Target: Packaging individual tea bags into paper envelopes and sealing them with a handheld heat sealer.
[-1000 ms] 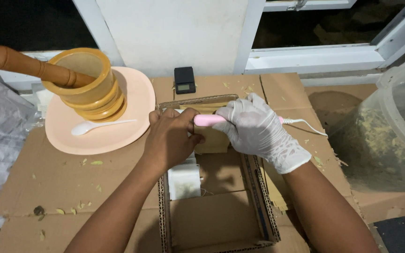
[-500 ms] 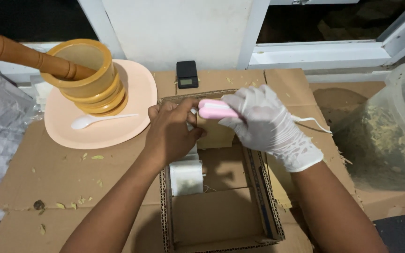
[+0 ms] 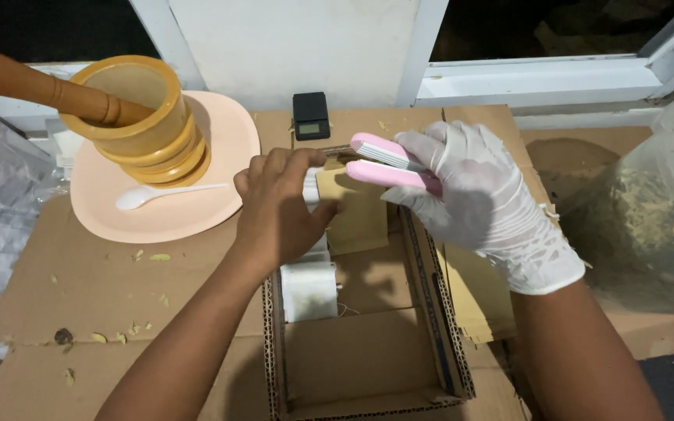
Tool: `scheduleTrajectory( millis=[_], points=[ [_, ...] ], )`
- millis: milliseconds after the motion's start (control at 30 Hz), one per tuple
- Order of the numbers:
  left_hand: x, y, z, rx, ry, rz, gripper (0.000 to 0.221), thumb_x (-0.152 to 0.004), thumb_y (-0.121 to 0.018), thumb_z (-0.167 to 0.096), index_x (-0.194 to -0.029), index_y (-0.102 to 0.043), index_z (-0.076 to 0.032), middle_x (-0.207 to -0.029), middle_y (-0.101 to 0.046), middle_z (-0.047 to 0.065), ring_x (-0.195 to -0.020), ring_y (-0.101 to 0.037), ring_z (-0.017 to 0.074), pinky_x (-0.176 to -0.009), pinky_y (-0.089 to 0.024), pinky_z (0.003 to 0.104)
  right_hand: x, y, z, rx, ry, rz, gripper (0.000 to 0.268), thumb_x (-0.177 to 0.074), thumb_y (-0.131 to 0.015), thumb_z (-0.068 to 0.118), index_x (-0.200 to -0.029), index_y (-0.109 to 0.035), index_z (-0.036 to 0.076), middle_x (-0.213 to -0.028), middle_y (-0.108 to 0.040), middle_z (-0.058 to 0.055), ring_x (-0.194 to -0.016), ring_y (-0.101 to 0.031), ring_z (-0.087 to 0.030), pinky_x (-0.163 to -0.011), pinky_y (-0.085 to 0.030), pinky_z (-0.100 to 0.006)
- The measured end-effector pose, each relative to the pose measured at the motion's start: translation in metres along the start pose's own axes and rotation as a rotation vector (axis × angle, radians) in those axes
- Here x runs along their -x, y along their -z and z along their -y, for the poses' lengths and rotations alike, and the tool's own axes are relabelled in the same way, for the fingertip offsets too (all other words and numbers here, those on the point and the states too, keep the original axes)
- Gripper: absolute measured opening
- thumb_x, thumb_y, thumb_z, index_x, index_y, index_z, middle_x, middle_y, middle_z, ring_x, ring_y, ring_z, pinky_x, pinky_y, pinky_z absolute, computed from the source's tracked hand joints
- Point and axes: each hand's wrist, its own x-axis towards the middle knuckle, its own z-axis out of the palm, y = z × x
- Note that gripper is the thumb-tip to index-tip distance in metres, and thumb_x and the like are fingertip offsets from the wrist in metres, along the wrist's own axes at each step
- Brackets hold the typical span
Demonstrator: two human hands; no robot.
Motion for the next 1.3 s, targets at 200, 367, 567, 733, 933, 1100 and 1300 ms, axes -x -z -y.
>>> scheduleTrajectory(
  millis=[200, 367, 567, 733, 933, 1100, 1300],
  points=[
    [0.004, 0.018, -0.012, 0.116, -0.149, -0.178, 0.056, -0.088, -0.049, -0.066, -0.122, -0.06, -0.022, -0.118, -0.06, 0.002, -0.112, -0.05, 0.0298, -0.093, -0.027, 0.046, 0.008, 0.019, 0.008, 0.006, 0.11, 0.054, 0.028, -0.086, -0.068, 0.018, -0.111, -0.061, 0.008, -0.079, -0.052, -0.008, -0.067, -0.048, -0.03, -0.061, -0.039, -0.042],
    [0.008, 0.042, -0.079, -0.167, -0.339, 0.315, 0.09, -0.085, -0.064, -0.063, -0.154, -0.029, -0.017, -0.164, -0.019, 0.009, -0.146, -0.016, 0.0346, -0.106, -0.01, 0.071, 0.038, 0.025, -0.011, 0.025, 0.088, -0.04, 0.047, -0.079, -0.074, 0.008, -0.125, -0.065, 0.008, -0.074, -0.042, -0.003, -0.059, -0.041, -0.023, -0.056, -0.037, -0.038],
    [-0.004, -0.005, -0.1, -0.385, -0.861, -0.085, 0.067, -0.075, -0.071, -0.041, -0.135, -0.058, -0.016, -0.152, -0.048, 0.012, -0.135, -0.049, 0.0317, -0.1, -0.041, 0.059, 0.065, 0.049, 0.001, -0.023, -0.382, 0.021, 0.032, -0.082, -0.079, 0.04, -0.1, -0.068, 0.016, -0.061, -0.041, 0.003, -0.05, -0.044, -0.018, -0.052, -0.04, -0.034],
    [-0.036, -0.042, -0.129, -0.3, -0.917, 0.139, 0.075, -0.076, -0.076, -0.045, -0.139, -0.05, -0.014, -0.154, -0.041, 0.01, -0.139, -0.038, 0.0373, -0.102, -0.029, 0.065, 0.093, 0.053, -0.017, 0.138, -0.828, 0.155, 0.058, -0.078, -0.071, 0.066, -0.072, -0.046, 0.015, -0.064, -0.051, -0.002, -0.056, -0.053, -0.025, -0.059, -0.043, -0.038],
    [-0.054, -0.064, -0.184, -0.388, -0.806, 0.61, 0.049, -0.094, -0.048, -0.041, -0.137, -0.049, -0.019, -0.153, -0.038, 0.004, -0.142, -0.027, 0.0334, -0.109, -0.017, 0.065, 0.111, 0.046, -0.037, 0.208, -1.053, 0.22, 0.046, -0.072, -0.064, 0.06, -0.082, -0.066, 0.014, -0.08, -0.069, -0.009, -0.077, -0.067, -0.038, -0.072, -0.051, -0.048],
    [-0.059, -0.068, -0.208, -0.453, -0.749, 0.829, 0.036, -0.095, -0.051, -0.043, -0.124, -0.063, -0.025, -0.148, -0.051, 0.002, -0.132, -0.038, 0.0246, -0.108, -0.02, 0.053, 0.121, 0.033, -0.053, 0.142, -1.299, 0.402, 0.051, -0.073, -0.067, 0.057, -0.09, -0.067, 0.009, -0.087, -0.071, -0.011, -0.086, -0.066, -0.039, -0.079, -0.049, -0.047],
    [-0.063, -0.041, -0.236, -0.454, -0.399, 1.057, 0.045, -0.101, -0.042, -0.02, -0.139, -0.054, -0.043, -0.132, -0.052, -0.01, -0.124, -0.031, 0.0253, -0.097, -0.042, 0.054, 0.137, 0.024, -0.063, 0.195, -1.207, 0.399, 0.053, -0.076, -0.071, 0.058, -0.101, -0.069, 0.011, -0.1, -0.071, -0.013, -0.097, -0.066, -0.04, -0.085, -0.05, -0.049]
  ],
)
